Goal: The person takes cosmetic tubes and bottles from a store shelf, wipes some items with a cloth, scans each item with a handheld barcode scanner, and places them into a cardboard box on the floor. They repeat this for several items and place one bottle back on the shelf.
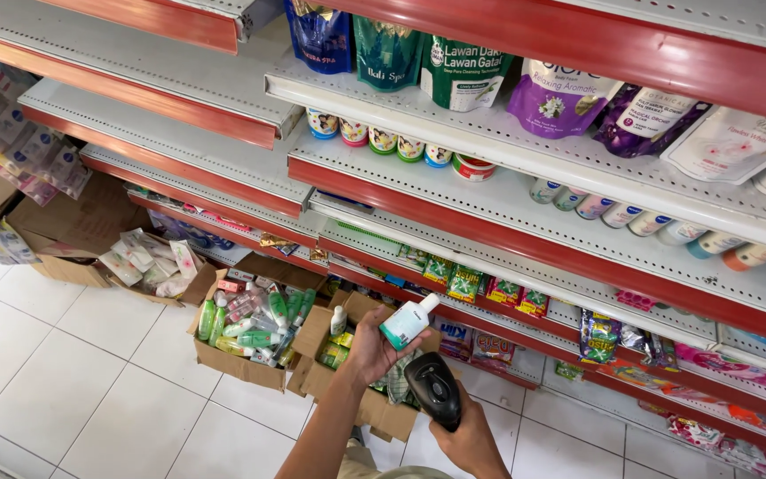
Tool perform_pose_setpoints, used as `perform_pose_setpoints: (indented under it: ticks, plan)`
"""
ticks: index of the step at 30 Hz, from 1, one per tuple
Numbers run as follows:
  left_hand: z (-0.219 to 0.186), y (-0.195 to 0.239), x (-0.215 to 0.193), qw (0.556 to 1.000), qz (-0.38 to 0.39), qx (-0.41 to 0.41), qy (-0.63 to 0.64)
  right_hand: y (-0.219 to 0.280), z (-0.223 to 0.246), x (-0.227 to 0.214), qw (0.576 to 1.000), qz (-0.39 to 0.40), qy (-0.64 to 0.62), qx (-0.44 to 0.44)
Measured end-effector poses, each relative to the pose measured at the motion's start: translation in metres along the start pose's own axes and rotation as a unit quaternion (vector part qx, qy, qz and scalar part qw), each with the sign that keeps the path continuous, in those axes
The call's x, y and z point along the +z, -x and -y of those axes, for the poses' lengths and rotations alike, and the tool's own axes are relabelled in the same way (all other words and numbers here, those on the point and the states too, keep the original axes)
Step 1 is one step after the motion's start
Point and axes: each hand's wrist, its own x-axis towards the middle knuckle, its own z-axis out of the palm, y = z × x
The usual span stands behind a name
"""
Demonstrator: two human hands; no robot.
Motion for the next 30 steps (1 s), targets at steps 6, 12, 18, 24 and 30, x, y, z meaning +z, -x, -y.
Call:
perform_pose_setpoints:
  ticks: [6,12,18,24,30]
  plan:
    - [-0.009,0.001,-0.034,0.999,-0.016,0.027,0.029,-0.016,-0.031,0.015,0.985,0.052,-0.009,0.162]
    - [-0.03,0.018,-0.052,0.996,-0.042,0.064,0.049,-0.056,-0.081,0.051,0.95,0.169,-0.035,0.259]
    - [-0.048,0.034,-0.083,0.991,-0.07,0.094,0.062,-0.099,-0.132,0.095,0.954,0.222,0.015,0.198]
    - [-0.066,0.046,-0.115,0.987,-0.085,0.085,0.103,-0.143,-0.164,0.149,0.942,0.214,0.219,0.134]
    - [-0.073,0.047,-0.14,0.985,-0.109,0.069,0.112,-0.181,-0.212,0.209,0.922,0.198,0.308,0.124]
